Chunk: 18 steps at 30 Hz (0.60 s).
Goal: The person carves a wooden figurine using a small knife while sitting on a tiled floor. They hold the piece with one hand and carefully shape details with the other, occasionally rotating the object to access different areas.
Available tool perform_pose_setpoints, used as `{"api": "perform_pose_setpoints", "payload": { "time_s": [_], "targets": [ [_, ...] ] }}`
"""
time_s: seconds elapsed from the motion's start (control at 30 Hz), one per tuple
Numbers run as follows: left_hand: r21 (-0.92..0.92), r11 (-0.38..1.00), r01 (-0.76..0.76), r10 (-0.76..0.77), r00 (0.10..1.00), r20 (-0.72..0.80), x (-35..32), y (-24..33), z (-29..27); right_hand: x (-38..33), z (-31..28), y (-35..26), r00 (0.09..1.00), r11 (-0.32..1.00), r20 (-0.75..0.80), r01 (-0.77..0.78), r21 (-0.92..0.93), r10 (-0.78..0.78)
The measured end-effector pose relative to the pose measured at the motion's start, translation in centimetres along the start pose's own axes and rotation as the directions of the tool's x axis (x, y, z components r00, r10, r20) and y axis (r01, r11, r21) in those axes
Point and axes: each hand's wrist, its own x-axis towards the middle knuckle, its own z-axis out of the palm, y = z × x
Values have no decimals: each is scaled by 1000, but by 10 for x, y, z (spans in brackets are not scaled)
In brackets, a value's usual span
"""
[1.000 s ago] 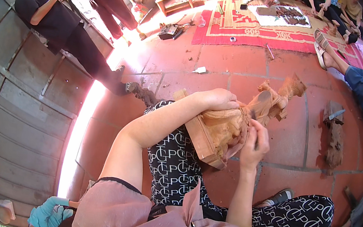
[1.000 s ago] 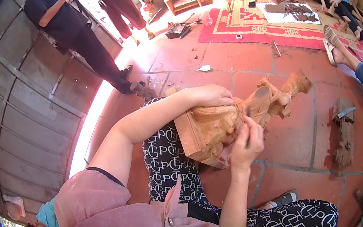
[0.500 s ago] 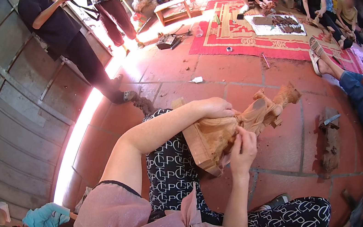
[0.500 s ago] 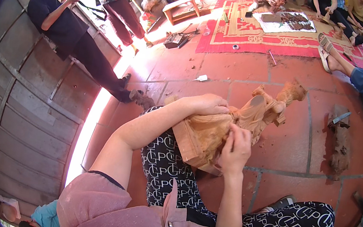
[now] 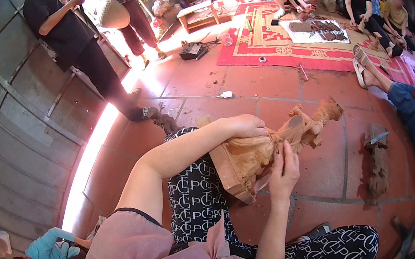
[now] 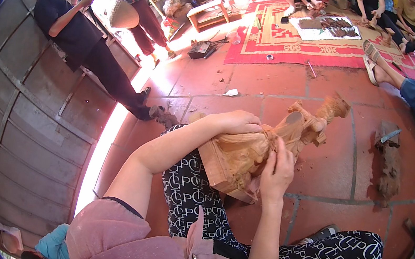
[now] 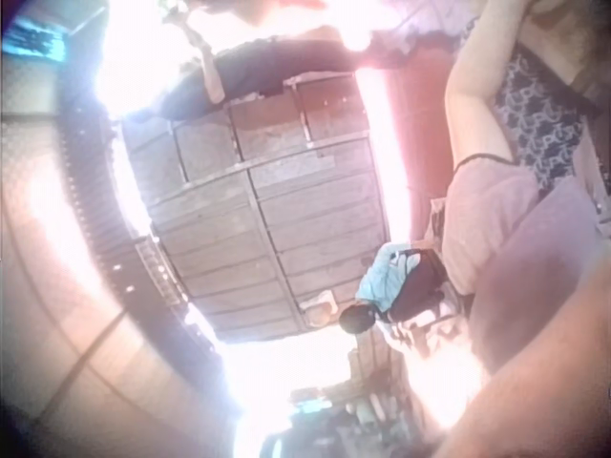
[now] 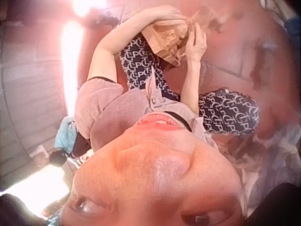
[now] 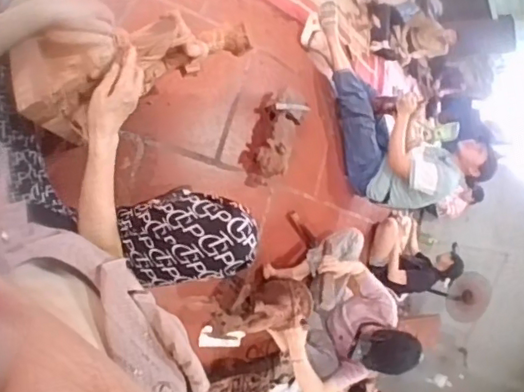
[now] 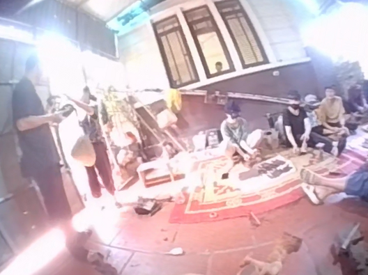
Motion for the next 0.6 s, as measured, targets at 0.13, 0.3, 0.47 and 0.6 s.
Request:
{"api": "perform_pose_setpoints", "payload": {
  "time_s": [0.13,0.3,0.47,0.6],
  "targets": [
    [12,1000,13,-14,1000,17,-1,4,-3,-3,1,-6,997,997,74,16,-80,-10],
    [-7,1000,8,-8,1000,9,-3,7,-4,-3,1,-8,998,1000,66,-2,1,2],
    [28,1000,-7,7,1000,1,-1,3,-3,-7,7,-8,995,995,90,46,-85,-38],
    [-10,1000,10,-10,1000,3,-2,3,-2,-4,5,-9,997,999,78,-8,-33,11]
  ]
}}
